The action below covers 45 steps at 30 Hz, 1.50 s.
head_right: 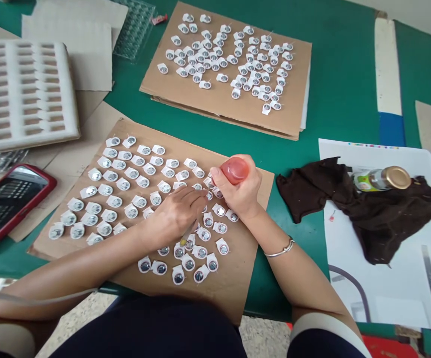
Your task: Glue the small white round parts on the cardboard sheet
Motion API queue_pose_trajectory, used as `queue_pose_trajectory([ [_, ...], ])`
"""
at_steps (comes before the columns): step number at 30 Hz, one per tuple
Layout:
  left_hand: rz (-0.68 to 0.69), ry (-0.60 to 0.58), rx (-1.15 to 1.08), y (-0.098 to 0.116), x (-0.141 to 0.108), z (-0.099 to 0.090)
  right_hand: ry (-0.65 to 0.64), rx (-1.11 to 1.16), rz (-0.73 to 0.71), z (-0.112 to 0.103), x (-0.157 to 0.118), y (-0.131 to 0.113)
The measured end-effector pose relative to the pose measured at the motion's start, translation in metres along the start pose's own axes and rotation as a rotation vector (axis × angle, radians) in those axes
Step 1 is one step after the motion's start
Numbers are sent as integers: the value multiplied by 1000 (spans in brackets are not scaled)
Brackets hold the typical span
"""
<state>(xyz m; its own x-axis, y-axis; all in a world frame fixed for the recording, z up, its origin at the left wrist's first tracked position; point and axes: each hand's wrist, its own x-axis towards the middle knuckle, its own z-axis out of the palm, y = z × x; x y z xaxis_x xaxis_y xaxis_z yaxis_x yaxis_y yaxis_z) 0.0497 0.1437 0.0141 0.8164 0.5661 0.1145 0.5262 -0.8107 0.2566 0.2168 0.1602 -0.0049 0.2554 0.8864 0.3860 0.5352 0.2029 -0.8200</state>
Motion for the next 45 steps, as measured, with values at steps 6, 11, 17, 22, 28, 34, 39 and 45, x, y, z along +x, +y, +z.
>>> queue_pose_trajectory([
  [6, 4, 14, -3, 0, 0, 0, -29, -10, 23, 1, -1, 1],
  [11, 1, -3, -9, 0, 0, 0, -12, -10, 8, 1, -1, 2],
  [17, 2, -6, -9, 0, 0, 0, 7, -34, -8, 1, -1, 1],
  [22, -4, 12, 1, 1, 0, 0, 26, -43, -7, 2, -1, 3],
  [28, -7, -5, -15, 1, 0, -1, 52, -52, -62, 2, 0, 3],
  [34, 3, 12, 13, 1, -1, 0, 77, -67, -117, 2, 2, 5],
  [39, 2, 22, 24, 1, -1, 1, 78, -63, -115, 2, 3, 4],
  [45, 1, 13, 31, 2, -1, -1, 95, -85, -119, 2, 4, 6],
])
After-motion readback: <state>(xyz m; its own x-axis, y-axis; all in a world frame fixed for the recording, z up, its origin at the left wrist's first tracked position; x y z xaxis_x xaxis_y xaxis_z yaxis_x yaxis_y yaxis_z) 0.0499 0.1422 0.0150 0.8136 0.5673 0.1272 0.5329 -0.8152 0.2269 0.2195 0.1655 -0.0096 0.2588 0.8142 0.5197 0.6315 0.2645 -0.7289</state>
